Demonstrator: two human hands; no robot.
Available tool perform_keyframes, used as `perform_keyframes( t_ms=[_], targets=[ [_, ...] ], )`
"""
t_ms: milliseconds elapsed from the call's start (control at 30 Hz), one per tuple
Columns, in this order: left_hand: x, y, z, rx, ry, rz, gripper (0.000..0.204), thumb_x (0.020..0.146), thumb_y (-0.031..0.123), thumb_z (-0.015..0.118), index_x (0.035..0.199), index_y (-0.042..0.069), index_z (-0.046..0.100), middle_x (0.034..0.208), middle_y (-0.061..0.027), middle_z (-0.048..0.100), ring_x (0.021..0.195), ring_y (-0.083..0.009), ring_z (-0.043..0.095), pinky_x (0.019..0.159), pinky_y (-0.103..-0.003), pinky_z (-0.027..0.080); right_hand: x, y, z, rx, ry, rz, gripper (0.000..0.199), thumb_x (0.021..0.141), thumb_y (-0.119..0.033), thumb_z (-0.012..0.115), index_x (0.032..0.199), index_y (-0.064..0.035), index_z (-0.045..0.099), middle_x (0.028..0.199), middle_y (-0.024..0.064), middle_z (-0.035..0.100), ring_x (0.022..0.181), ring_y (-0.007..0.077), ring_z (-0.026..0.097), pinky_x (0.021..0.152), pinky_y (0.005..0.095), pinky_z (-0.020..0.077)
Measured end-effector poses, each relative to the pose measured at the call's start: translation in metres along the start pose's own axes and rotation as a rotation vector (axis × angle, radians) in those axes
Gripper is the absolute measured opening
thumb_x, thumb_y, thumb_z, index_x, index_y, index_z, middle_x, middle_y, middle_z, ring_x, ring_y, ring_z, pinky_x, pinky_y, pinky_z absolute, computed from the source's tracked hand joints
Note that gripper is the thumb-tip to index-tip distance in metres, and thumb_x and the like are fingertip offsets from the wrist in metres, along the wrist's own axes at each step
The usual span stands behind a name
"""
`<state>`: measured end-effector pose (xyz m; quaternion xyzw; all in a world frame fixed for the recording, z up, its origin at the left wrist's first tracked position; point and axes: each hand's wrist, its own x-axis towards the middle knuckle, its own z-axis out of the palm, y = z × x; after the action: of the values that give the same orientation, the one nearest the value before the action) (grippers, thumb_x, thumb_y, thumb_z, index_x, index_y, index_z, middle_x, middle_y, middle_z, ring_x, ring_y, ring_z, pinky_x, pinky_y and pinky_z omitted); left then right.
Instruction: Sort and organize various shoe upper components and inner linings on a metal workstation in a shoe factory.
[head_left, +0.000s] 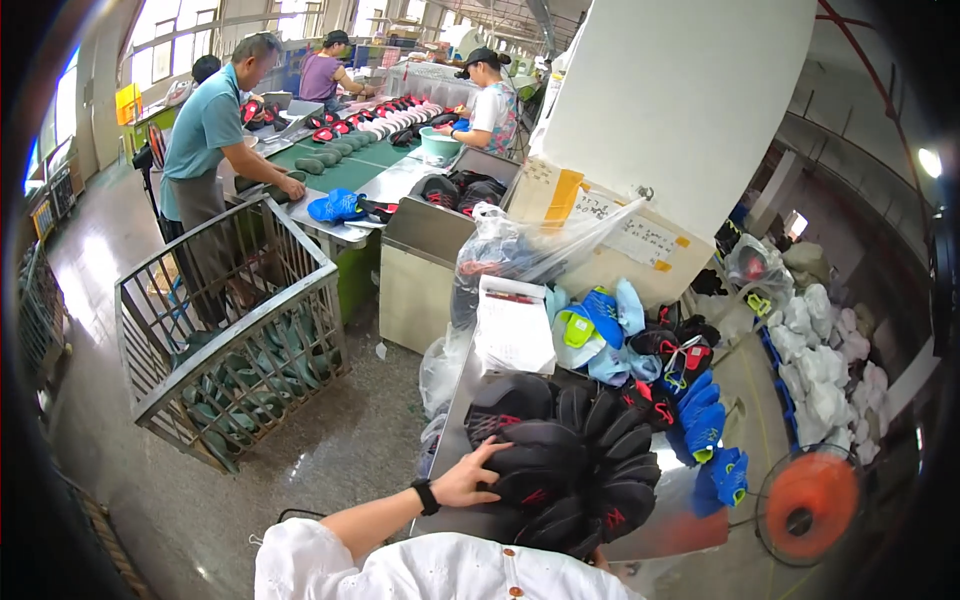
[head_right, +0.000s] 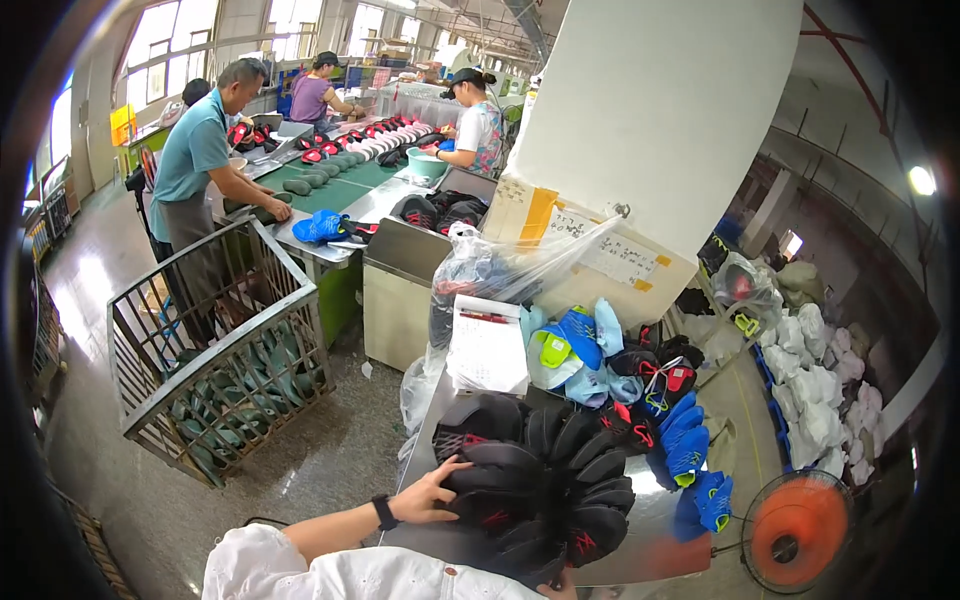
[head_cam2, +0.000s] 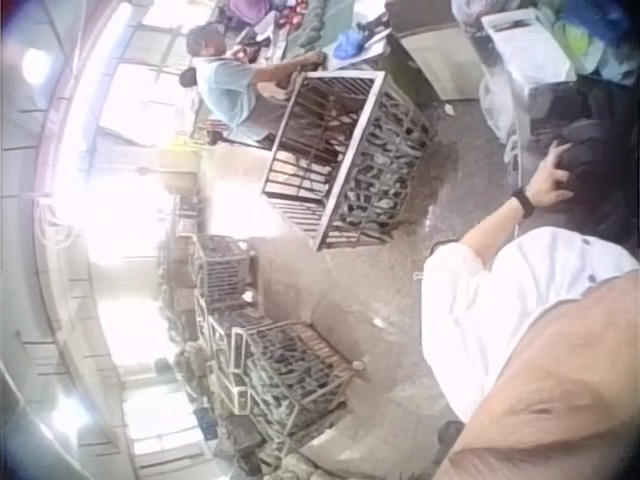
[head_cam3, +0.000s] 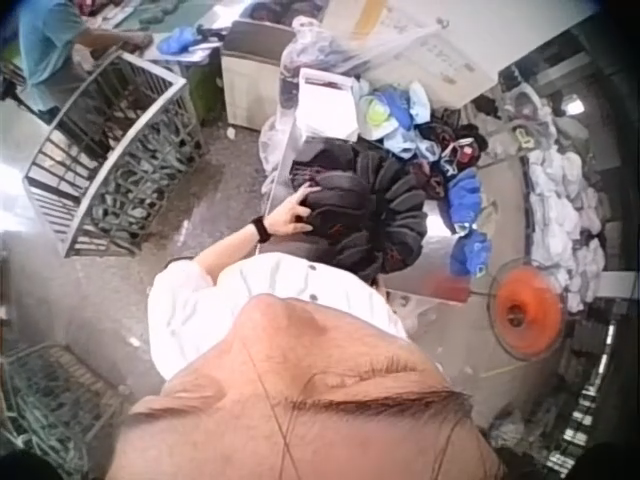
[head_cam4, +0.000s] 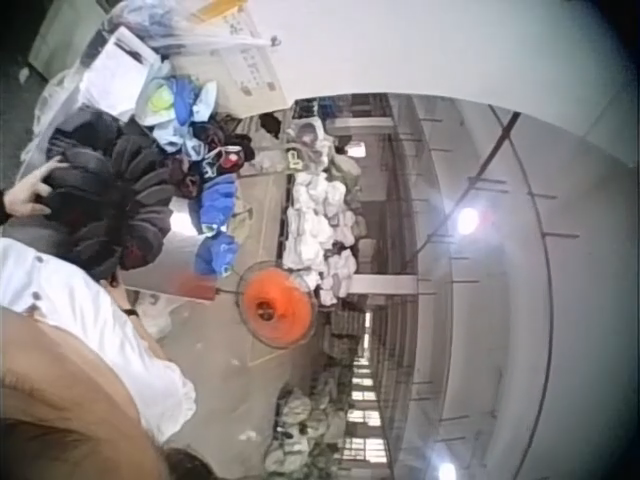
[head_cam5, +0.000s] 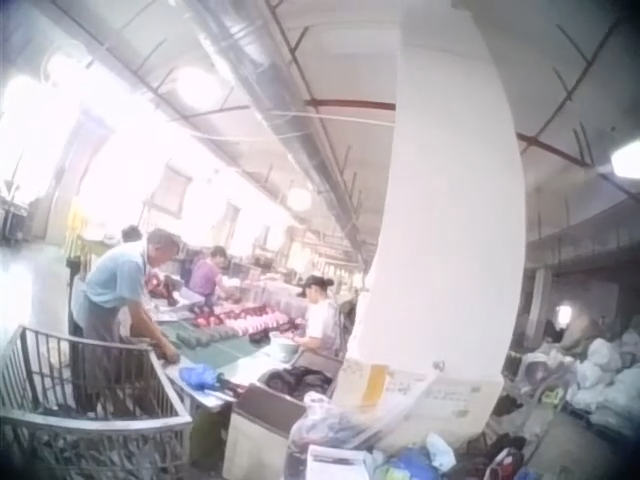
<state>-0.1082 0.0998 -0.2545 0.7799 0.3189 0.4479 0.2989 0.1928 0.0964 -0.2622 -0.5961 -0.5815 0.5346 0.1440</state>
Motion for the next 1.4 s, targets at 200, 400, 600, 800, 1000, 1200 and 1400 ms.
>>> perform_keyframes(
  t_ms=[200, 400, 600, 800, 1000, 1200, 1400],
  targets=[
    [0.040, -0.026, -0.021, 0.028, 0.034, 0.028, 0.024, 0.068, 0.018, 0.074, 0.072, 0.005, 0.054, 0.132, -0.0206, 0.038, 0.125, -0.0418, 0.035, 0.103, -0.047, 0.029, -0.001, 0.003, -0.004, -0.288, -0.117, -0.006, 0.072, 0.078, -0.027, 0.067, 0.136, -0.0069, 0.027, 0.122, 0.0163, 0.050, 0.106, 0.0276, 0.050, 0.088, 0.0339, 0.0413],
    [-0.070, -0.138, -0.028, 0.148, 0.122, -0.840, 0.049, 0.083, 0.044, 0.058, 0.108, 0.001, 0.060, 0.126, -0.0283, 0.042, 0.114, -0.0415, 0.045, 0.098, -0.041, 0.038, -0.008, 0.007, 0.003, -0.585, -0.257, -0.023, 0.063, 0.076, -0.030, 0.066, 0.128, -0.0061, 0.040, 0.117, 0.0188, 0.054, 0.103, 0.0308, 0.054, 0.085, 0.0372, 0.0444],
    [-0.084, -0.119, 0.019, 0.146, -0.019, -0.908, 0.068, 0.082, 0.053, 0.056, 0.121, -0.002, 0.050, 0.129, -0.0365, 0.033, 0.115, -0.0465, 0.043, 0.102, -0.044, 0.034, -0.015, -0.003, -0.017, -0.885, -0.340, 0.005, 0.055, 0.074, -0.033, 0.065, 0.120, -0.0053, 0.052, 0.112, 0.0212, 0.058, 0.100, 0.0340, 0.058, 0.083, 0.0404, 0.0474],
    [-0.097, -0.064, 0.027, 0.314, 0.208, -0.779, 0.077, 0.072, 0.040, 0.072, 0.123, -0.009, 0.042, 0.137, -0.0388, 0.016, 0.128, -0.0518, 0.022, 0.105, -0.046, 0.029, 0.013, 0.011, -0.063, -1.008, -0.152, -0.606, 0.048, 0.069, -0.033, 0.069, 0.110, -0.0093, 0.061, 0.123, 0.0110, 0.053, 0.123, 0.0346, 0.037, 0.097, 0.0454, 0.0355],
    [-0.027, 0.013, 0.016, 0.319, 0.259, -0.517, 0.086, 0.071, 0.036, 0.072, 0.127, -0.014, 0.030, 0.134, -0.0331, 0.025, 0.127, -0.0437, 0.028, 0.104, -0.043, 0.030, 0.052, 0.059, -0.034, -1.770, -0.363, -0.586, 0.054, 0.084, -0.039, 0.041, 0.128, -0.0082, 0.049, 0.142, 0.0203, 0.029, 0.131, 0.0505, 0.015, 0.098, 0.0683, 0.0125],
    [-0.019, 0.019, 0.038, 0.322, 0.133, -0.704, 0.106, 0.073, 0.036, 0.069, 0.137, -0.014, 0.001, 0.141, -0.0339, 0.017, 0.124, -0.0415, 0.037, 0.102, -0.036, 0.036, 0.069, 0.047, -0.033, -1.693, -0.568, -0.462, 0.062, 0.081, -0.042, 0.044, 0.133, -0.0081, 0.044, 0.143, 0.0226, 0.026, 0.130, 0.0530, 0.013, 0.097, 0.0719, 0.0088],
    [-0.041, 0.027, 0.029, 0.157, -0.170, -0.792, 0.066, 0.079, 0.028, 0.064, 0.132, -0.001, 0.038, 0.136, -0.0300, 0.032, 0.119, -0.0383, 0.045, 0.097, -0.038, 0.040, 0.058, -0.019, -0.048, -1.152, -0.705, -0.382, 0.092, 0.071, -0.052, 0.064, 0.135, 0.0046, 0.032, 0.139, 0.0243, 0.031, 0.132, 0.0365, 0.027, 0.102, 0.0646, 0.0187]
  ],
)
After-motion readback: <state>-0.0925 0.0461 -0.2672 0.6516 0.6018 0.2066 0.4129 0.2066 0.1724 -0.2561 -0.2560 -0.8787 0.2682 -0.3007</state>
